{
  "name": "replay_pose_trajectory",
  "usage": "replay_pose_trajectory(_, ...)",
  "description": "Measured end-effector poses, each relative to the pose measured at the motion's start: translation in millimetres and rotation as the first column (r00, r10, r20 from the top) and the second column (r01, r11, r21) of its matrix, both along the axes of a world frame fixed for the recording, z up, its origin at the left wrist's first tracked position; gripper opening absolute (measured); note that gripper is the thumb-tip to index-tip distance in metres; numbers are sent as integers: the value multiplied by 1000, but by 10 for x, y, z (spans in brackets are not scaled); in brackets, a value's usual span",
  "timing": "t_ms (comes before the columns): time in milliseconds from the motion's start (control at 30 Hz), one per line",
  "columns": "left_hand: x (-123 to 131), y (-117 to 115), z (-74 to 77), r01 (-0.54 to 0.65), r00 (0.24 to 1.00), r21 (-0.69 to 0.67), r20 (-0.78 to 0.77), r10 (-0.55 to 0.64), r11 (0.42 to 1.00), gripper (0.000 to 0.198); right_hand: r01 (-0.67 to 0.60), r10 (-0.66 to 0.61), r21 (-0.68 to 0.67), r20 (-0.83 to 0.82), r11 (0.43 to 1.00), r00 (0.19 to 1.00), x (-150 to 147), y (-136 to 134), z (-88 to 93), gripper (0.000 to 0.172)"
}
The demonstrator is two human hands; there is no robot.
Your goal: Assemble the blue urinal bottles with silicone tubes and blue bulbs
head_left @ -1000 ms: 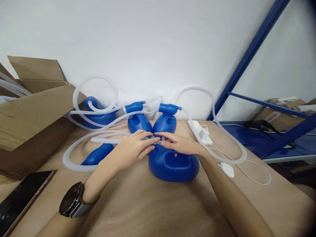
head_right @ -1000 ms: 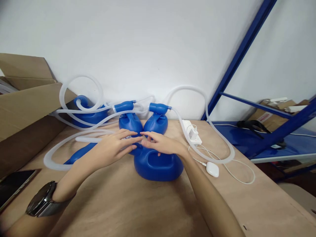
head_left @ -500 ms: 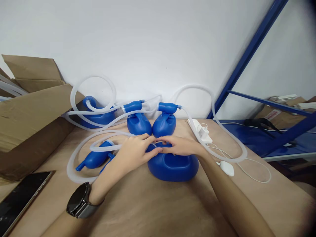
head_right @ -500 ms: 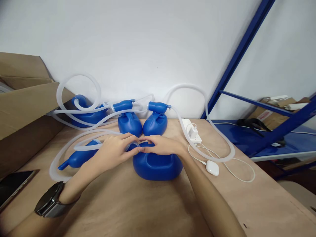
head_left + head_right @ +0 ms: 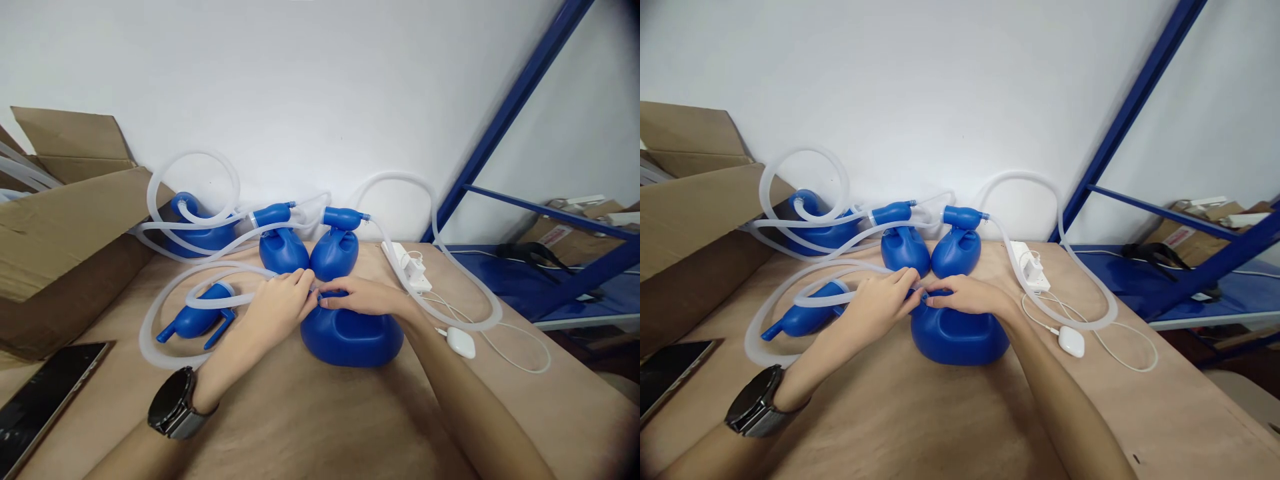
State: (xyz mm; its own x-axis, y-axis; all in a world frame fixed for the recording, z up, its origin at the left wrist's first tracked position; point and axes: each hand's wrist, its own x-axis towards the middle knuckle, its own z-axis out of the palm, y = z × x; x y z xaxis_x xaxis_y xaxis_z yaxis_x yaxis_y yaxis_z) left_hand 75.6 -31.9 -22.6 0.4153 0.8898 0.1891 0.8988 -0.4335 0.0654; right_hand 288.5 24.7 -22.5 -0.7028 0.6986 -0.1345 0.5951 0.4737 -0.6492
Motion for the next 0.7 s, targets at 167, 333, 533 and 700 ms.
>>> replay_pose_trajectory(167, 98, -45, 42, -95, 995, -16, 26, 95, 995, 18, 72, -69, -137, 23, 988, 997, -27, -21, 12, 43)
replay_pose_trajectory(333, 152, -44, 36, -162, 983, -21, 90, 163, 987, 18, 117, -114, -98, 35, 988, 993, -59, -59, 8, 37)
replay_pose_trajectory(533, 108, -23, 31, -167, 967, -77, 183, 179, 983, 17, 119, -121, 32, 71, 992, 990, -83, -40, -40, 49)
replay_pose_trajectory(700, -248, -43, 185, 85, 968, -78, 244, -64, 993, 40, 132, -133, 48, 29, 990, 991, -46, -20, -45, 47)
